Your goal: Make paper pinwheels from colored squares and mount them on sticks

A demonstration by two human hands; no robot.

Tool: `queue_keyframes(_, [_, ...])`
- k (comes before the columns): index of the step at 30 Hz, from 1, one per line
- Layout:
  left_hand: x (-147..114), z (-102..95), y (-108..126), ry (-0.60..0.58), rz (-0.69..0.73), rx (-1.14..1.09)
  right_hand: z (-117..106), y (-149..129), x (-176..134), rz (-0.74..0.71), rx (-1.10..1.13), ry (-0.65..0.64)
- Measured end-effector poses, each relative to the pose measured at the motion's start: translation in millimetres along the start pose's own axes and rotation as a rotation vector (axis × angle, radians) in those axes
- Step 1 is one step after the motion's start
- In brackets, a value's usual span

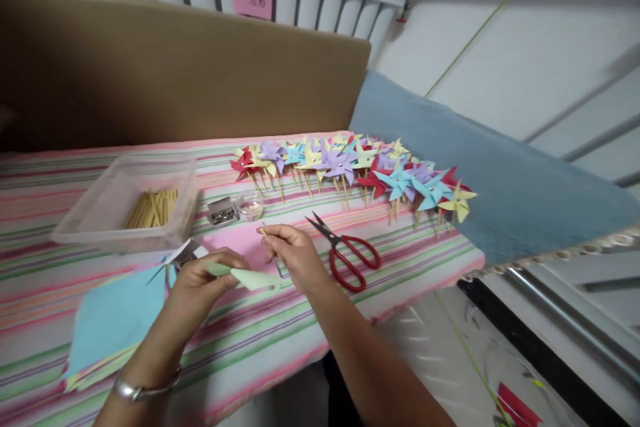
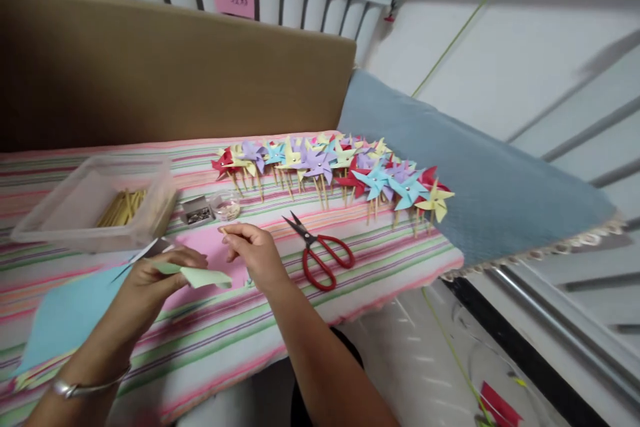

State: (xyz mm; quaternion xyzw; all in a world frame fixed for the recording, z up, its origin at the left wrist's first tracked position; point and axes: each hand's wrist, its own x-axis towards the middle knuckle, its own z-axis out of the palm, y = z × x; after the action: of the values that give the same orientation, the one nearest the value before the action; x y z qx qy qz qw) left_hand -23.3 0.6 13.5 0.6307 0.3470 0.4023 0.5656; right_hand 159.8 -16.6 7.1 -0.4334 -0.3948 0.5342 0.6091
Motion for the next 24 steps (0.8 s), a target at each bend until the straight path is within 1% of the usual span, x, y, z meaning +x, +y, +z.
queue_keyframes(2, [0.4,0.4,0.9,0.002,0.023,0.031,3.4,-1.3,-3.1,-0.004,-0.052,-0.052])
queue_keyframes(4, [0.6,0.6,2.3,0.021,0.040,0.064,5.2,-3.9,-5.0,-0.004,-0.070,-0.077])
queue_keyframes(8, [0.4,2.5,6.3,0.068,0.087,0.129,7.0,-5.0,-6.8,0.014,-0.058,-0.073])
queue_keyframes(11, [0.7,4.6,7.6,0.076,0.139,0.161,8.6,-1.6,-8.7,-0.001,-0.080,-0.073])
queue_keyframes(17, [1.0,8.1,1.2,0.108,0.220,0.213,11.8,1.5,-12.0,-0.051,-0.159,-0.087])
queue_keyframes(24, [-1.5,11.0,-1.4,0.180,0.287,0.282,14.5,-3.3,-14.3,-0.049,-0.174,-0.093])
